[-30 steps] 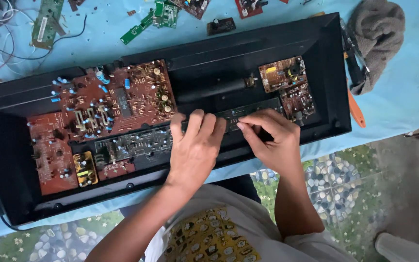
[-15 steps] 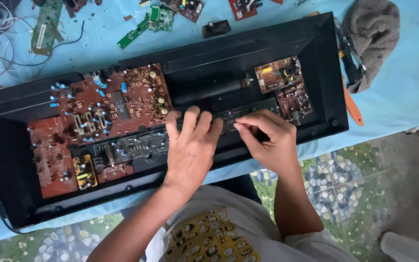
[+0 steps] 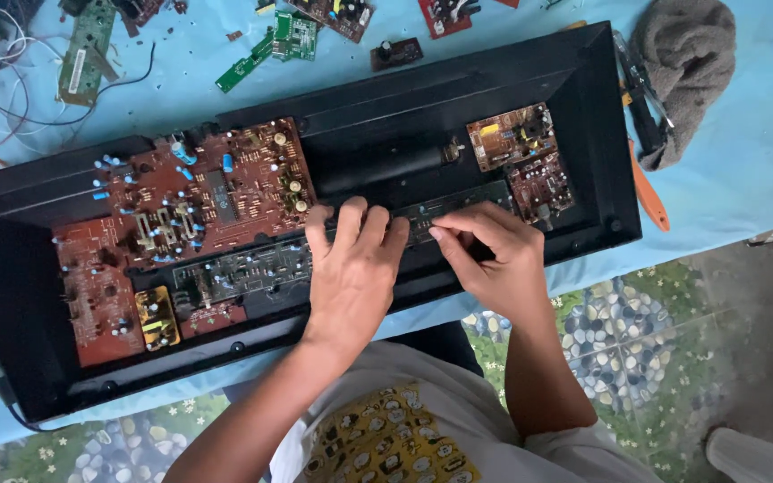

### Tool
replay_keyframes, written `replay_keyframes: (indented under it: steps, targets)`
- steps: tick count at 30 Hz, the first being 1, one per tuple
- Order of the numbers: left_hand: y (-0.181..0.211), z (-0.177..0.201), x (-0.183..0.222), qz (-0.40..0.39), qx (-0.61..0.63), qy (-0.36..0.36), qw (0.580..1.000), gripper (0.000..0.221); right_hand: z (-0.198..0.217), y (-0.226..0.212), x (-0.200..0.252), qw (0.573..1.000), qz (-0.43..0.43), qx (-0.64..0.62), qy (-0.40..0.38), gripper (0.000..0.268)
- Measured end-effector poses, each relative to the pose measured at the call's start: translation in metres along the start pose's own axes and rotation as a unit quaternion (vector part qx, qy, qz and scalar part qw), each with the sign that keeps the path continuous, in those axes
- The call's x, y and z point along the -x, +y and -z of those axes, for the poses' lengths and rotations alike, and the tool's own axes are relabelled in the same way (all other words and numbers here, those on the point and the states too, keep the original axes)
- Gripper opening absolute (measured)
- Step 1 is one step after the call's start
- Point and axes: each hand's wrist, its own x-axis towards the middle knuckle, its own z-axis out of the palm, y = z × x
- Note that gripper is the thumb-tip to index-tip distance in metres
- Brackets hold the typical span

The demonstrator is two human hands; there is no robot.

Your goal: Repairing the internal circuitry of an electronic keyboard by manipulating wires and circuit boards

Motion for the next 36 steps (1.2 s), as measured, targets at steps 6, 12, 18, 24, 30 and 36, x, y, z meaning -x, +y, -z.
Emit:
replay_keyframes:
  steps: [6, 12, 18, 24, 30, 36]
  targets:
    - [0.000, 0.002, -0.002, 0.002, 0.007, -0.002, 1.000, 0.023, 0.000, 0.001, 0.000, 1.000, -0.009, 0.001, -0.004, 0.009]
    - [-0.001, 0.001, -0.001, 0.002, 0.036, 0.005, 0.999, 0.022, 0.000, 0.001, 0.000, 1.000, -0.008, 0.004, -0.007, 0.010]
    - [-0.002, -0.007, 0.005, 0.014, 0.069, 0.011, 0.997, 0.022, 0.001, -0.001, 0.000, 1.000, -0.010, 0.003, -0.009, 0.008]
    - [-0.001, -0.010, 0.007, 0.024, 0.077, 0.017, 0.997, 0.014, 0.001, 0.000, 0.001, 1.000, -0.017, -0.005, -0.014, 0.008]
    - [0.000, -0.006, 0.003, 0.023, 0.071, 0.023, 0.997, 0.009, -0.001, 0.001, 0.002, 1.000, -0.023, 0.002, -0.008, 0.009]
    - [0.000, -0.006, 0.004, 0.025, 0.070, 0.013, 0.997, 0.011, -0.001, 0.002, 0.002, 1.000, -0.024, 0.001, -0.004, 0.009]
